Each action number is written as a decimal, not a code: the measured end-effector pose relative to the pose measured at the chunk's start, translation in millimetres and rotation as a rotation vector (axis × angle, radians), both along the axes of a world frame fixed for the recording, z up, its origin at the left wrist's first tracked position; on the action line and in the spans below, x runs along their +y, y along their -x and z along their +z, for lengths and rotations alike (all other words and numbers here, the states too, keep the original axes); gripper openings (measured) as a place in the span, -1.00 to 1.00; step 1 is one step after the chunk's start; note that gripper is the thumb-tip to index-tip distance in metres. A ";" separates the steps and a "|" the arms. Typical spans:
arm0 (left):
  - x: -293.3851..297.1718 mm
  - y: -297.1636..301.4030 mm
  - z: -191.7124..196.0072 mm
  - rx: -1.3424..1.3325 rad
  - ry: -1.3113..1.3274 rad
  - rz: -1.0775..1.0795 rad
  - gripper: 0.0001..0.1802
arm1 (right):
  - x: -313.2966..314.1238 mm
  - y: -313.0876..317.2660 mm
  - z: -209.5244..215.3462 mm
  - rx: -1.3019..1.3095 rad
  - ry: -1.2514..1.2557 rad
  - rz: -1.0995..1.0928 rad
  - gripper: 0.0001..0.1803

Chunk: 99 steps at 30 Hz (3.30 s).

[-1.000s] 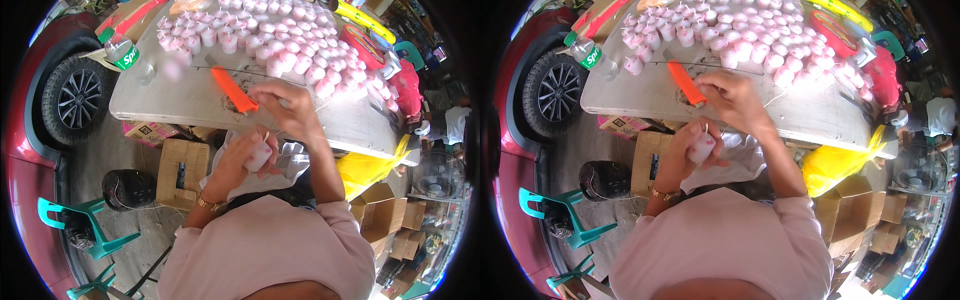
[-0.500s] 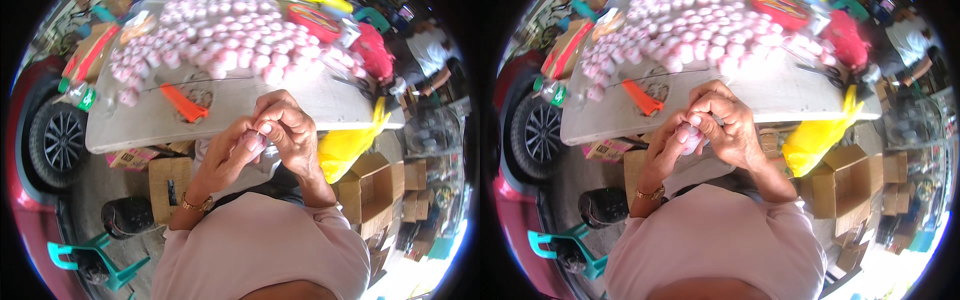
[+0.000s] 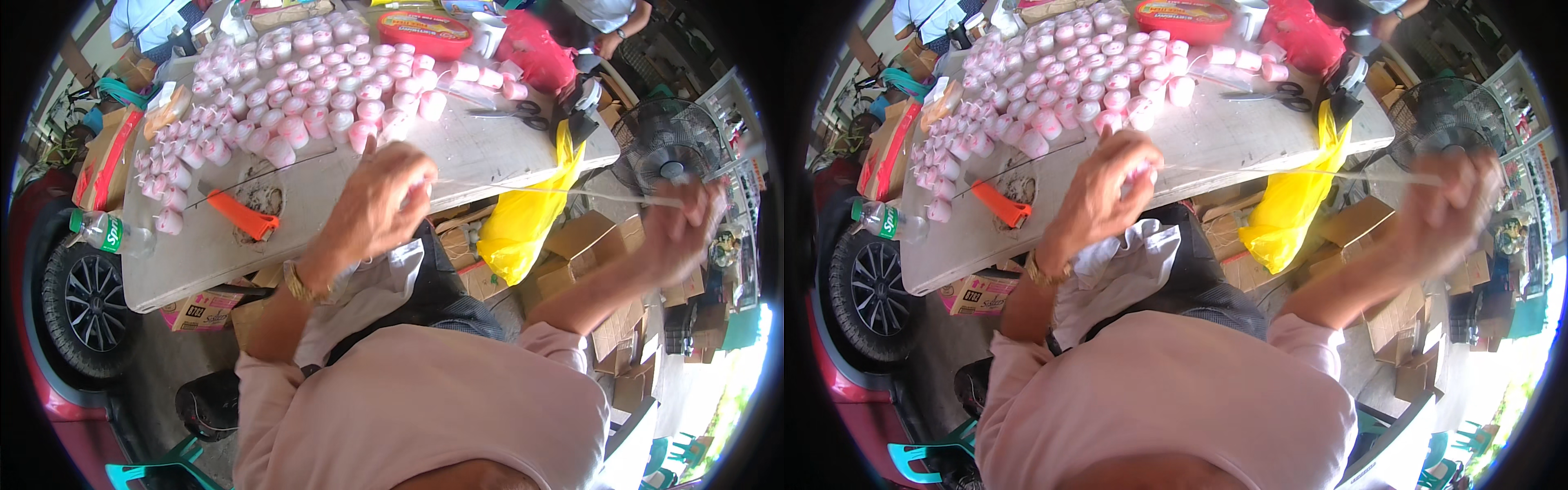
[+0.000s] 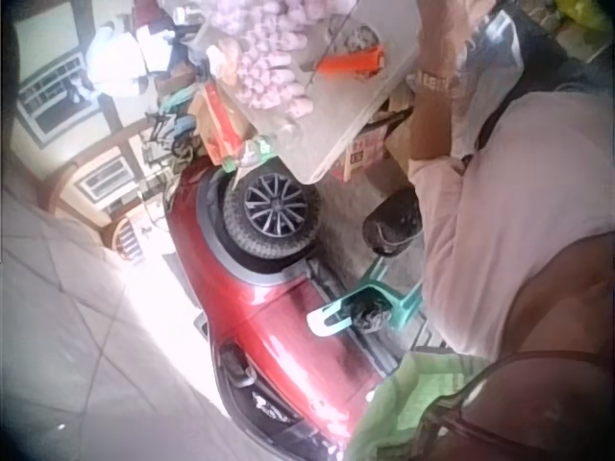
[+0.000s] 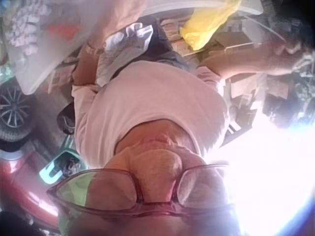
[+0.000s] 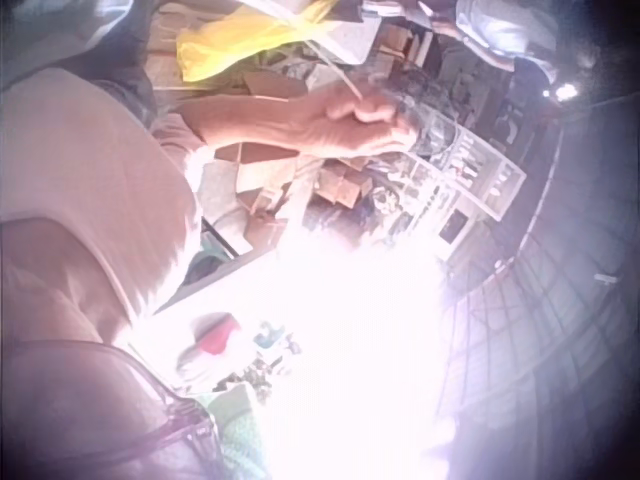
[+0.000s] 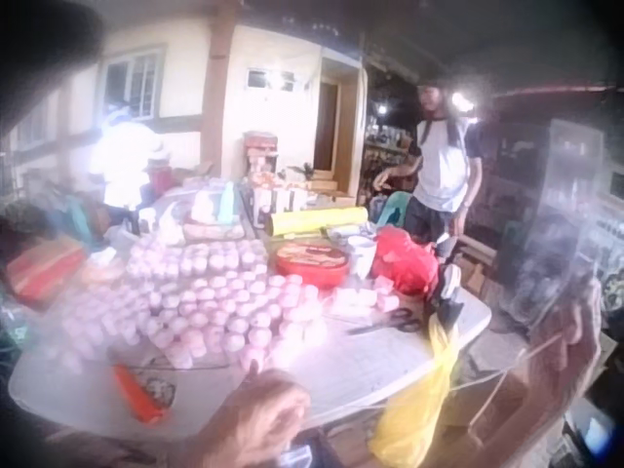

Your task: The person inserts wicks into small pink and white cylindrical candles, wipes them with a cloth, and uses scissors to trim the wicks. The person handles the candles one at a time and places finished units on the table.

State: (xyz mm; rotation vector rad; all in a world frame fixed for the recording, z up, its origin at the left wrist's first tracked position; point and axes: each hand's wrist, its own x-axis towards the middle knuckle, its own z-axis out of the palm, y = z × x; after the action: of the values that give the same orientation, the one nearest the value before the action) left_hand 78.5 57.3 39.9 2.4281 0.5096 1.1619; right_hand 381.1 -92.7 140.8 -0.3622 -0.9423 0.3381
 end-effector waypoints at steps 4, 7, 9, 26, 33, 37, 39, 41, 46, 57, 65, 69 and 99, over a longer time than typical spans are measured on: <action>65.8 -34.9 12.7 0.104 -0.451 0.020 -0.83 | -117.1 -72.4 11.8 -0.013 -0.122 -0.055 -0.76; 114.6 -80.6 36.4 0.136 -0.725 0.127 -0.83 | -181.7 -94.9 -9.8 0.092 -0.175 -0.161 -0.76; 135.7 -109.6 50.5 0.120 -0.845 0.218 -0.81 | -203.1 -95.6 -28.1 0.242 -0.195 -0.273 -0.76; -13.5 -106.9 53.7 -0.109 0.752 -0.903 -0.60 | 3.3 67.7 -44.2 -0.391 0.336 -0.361 -0.86; -13.3 -47.8 40.5 -0.128 1.019 -0.596 -0.57 | 59.0 93.5 -40.2 -0.218 0.477 -0.192 -0.85; -22.8 -53.7 22.8 -0.270 1.090 -0.710 -0.55 | 67.4 109.4 -49.5 -0.306 0.506 -0.031 -0.86; -22.7 -51.9 16.9 -0.202 1.118 -0.674 -0.68 | 72.6 105.0 -50.4 -0.304 0.470 -0.134 -0.85; -18.8 -47.7 12.3 -0.153 1.169 -0.567 -0.73 | 77.4 93.6 -52.4 -0.307 0.487 -0.205 -0.84; -12.4 -41.4 0.1 -0.370 1.106 -0.461 -0.75 | 91.9 55.6 -83.8 -0.456 0.736 -0.233 -0.80; -8.0 -30.1 -0.3 -0.418 1.032 -0.342 -0.79 | 195.3 -45.0 -150.1 -1.410 1.169 -1.128 -0.67; -6.0 -25.3 -9.2 -0.468 0.998 -0.312 -0.77 | 176.9 -13.2 -129.2 -1.512 1.210 -1.017 -0.67; -6.4 -18.3 -8.9 -0.415 0.973 -0.276 -0.77 | 162.3 -8.3 -124.2 -1.543 1.245 -0.917 -0.71; 2.9 -18.4 -22.5 -0.402 0.981 -0.149 -0.81 | 86.5 42.3 -123.3 -1.666 1.148 -0.936 -0.69</action>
State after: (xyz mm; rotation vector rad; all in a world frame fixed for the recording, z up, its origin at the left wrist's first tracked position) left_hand 96.9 60.2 17.4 1.3373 0.5718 0.9672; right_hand 338.8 -6.1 17.6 -2.2770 -1.9271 -0.4901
